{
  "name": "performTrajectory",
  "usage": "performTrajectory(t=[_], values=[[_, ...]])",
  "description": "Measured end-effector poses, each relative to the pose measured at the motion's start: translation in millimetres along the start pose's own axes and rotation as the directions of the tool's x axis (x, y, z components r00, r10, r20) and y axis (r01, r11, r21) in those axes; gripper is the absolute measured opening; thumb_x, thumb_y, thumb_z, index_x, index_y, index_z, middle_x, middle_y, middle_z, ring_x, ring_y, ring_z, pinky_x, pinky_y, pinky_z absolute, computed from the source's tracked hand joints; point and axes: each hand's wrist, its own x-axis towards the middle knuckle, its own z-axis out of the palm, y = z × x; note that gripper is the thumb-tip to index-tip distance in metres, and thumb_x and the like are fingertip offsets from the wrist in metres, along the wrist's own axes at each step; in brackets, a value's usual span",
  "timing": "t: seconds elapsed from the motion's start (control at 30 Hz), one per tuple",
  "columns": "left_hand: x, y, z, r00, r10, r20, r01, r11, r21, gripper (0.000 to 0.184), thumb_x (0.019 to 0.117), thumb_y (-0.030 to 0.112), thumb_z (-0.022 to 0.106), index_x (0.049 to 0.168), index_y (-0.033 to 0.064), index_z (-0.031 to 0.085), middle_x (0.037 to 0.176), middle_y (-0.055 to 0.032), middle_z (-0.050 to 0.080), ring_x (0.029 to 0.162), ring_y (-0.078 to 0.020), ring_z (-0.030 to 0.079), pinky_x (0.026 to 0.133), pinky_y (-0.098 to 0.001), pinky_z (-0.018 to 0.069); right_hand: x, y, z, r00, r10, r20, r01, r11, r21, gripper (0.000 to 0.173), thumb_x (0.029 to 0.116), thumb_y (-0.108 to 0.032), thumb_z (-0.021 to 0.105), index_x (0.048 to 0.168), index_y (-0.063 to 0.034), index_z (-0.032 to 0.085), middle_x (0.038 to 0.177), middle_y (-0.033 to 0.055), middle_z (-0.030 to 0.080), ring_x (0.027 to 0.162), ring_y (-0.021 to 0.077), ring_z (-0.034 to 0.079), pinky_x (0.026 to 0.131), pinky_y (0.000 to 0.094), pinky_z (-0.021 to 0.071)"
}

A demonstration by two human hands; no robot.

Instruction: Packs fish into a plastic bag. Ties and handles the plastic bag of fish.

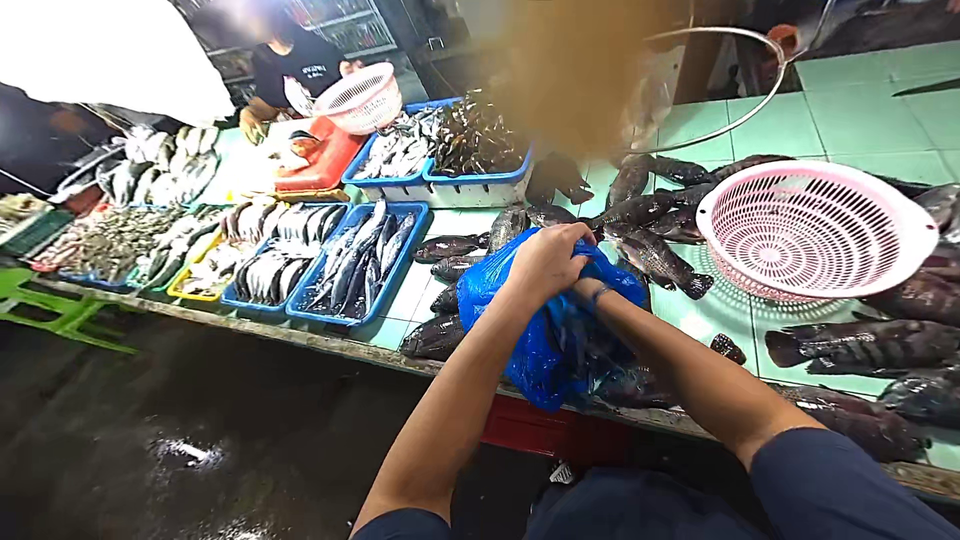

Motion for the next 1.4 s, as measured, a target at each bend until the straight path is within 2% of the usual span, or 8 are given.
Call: performTrajectory(t=[0.13, 0.23, 0.37, 0.47, 0.6, 1.0, 1.23, 1.4], values=[[-117.2, 6.9, 44.9, 0.847, -0.029, -0.531, 0.014, 0.999, -0.032, 0.025, 0.0998, 0.022, 0.061, 0.121, 0.0127, 0.071, 0.116, -0.0057, 0.071, 0.115, -0.0224, 0.063, 0.106, -0.0458, 0.0476, -107.3, 91.0, 47.2, 0.578, -0.456, -0.677, 0.465, 0.866, -0.186, 0.023, 0.0917, -0.021, 0.067, 0.109, -0.0074, 0.073, 0.096, 0.0123, 0.071, 0.081, 0.0242, 0.071, 0.067, 0.0432, 0.0615], [-202.3, 27.7, 111.8, 0.750, -0.094, -0.655, 0.069, 0.996, -0.064, 0.014, 0.0959, 0.023, 0.058, 0.094, 0.0174, 0.071, 0.094, -0.0008, 0.070, 0.096, -0.0165, 0.064, 0.094, -0.0374, 0.0496, -143.8, 134.4, 59.9, 0.264, -0.405, -0.875, 0.529, 0.819, -0.220, 0.018, 0.0945, -0.024, 0.064, 0.104, -0.0089, 0.065, 0.100, 0.0104, 0.062, 0.094, 0.0194, 0.062, 0.083, 0.0325, 0.0557], [-198.2, 84.2, 126.9, 0.949, -0.299, -0.103, 0.309, 0.946, 0.096, 0.051, 0.0959, 0.035, 0.062, 0.140, 0.0100, 0.060, 0.088, -0.0078, 0.073, 0.073, -0.0255, 0.071, 0.065, -0.0451, 0.0592, -122.0, 128.5, 37.8, 0.608, -0.112, -0.786, 0.210, 0.977, 0.023, 0.065, 0.0826, -0.027, 0.078, 0.132, 0.0061, 0.051, 0.134, 0.0307, 0.053, 0.124, 0.0442, 0.056, 0.101, 0.0577, 0.0502], [-165.3, 95.9, 104.2, 0.652, -0.698, 0.297, 0.628, 0.716, 0.305, 0.087, 0.0978, 0.061, 0.055, 0.165, 0.0180, 0.021, 0.101, -0.0217, 0.072, 0.087, -0.0430, 0.071, 0.075, -0.0612, 0.0558, -90.1, 110.7, 40.8, 0.710, -0.072, -0.701, 0.095, 0.995, -0.006, 0.093, 0.0731, -0.038, 0.088, 0.147, -0.0043, 0.043, 0.141, 0.0284, 0.050, 0.124, 0.0482, 0.055, 0.091, 0.0646, 0.0522], [-177.7, 74.4, 87.5, 0.441, -0.828, 0.346, 0.694, 0.559, 0.453, 0.073, 0.0982, 0.064, 0.052, 0.151, 0.0139, 0.049, 0.118, -0.0256, 0.070, 0.104, -0.0470, 0.069, 0.084, -0.0664, 0.0535, -69.4, 123.8, 49.9, 0.722, -0.057, -0.689, -0.012, 0.995, -0.096, 0.095, 0.0748, -0.038, 0.086, 0.152, -0.0122, 0.038, 0.136, 0.0284, 0.050, 0.115, 0.0499, 0.057, 0.079, 0.0655, 0.0504], [-262.2, 58.2, 169.7, 0.600, -0.630, -0.494, 0.757, 0.646, 0.097, 0.040, 0.0887, 0.050, 0.071, 0.098, 0.0118, 0.075, 0.116, -0.0162, 0.066, 0.105, -0.0330, 0.066, 0.085, -0.0462, 0.0572, -139.3, 178.2, 36.2, 0.810, 0.060, -0.583, 0.391, 0.685, 0.614, 0.041, 0.0965, -0.005, 0.056, 0.137, -0.0064, 0.052, 0.100, 0.0103, 0.072, 0.084, 0.0178, 0.072, 0.079, 0.0391, 0.0619], [-236.2, 49.8, 172.8, 0.438, -0.709, -0.553, 0.760, 0.621, -0.194, 0.066, 0.0837, 0.027, 0.082, 0.134, 0.0023, 0.049, 0.128, -0.0208, 0.059, 0.103, -0.0332, 0.066, 0.083, -0.0509, 0.0586, -103.1, 148.0, 44.2, 0.803, -0.305, -0.512, 0.131, 0.929, -0.346, 0.027, 0.0930, -0.024, 0.065, 0.116, -0.0115, 0.073, 0.118, 0.0290, 0.063, 0.112, 0.0509, 0.059, 0.086, 0.0701, 0.0451], [-248.1, 40.8, 161.3, 0.493, -0.736, -0.464, 0.689, 0.656, -0.308, 0.049, 0.0899, 0.008, 0.068, 0.136, 0.0027, 0.052, 0.111, -0.0178, 0.068, 0.096, -0.0287, 0.070, 0.083, -0.0473, 0.0590, -71.7, 136.5, 35.4, 0.922, 0.039, -0.385, -0.130, 0.968, -0.213, 0.050, 0.0922, -0.031, 0.071, 0.128, 0.0039, 0.064, 0.132, 0.0319, 0.060, 0.127, 0.0567, 0.051, 0.099, 0.0801, 0.0348]])
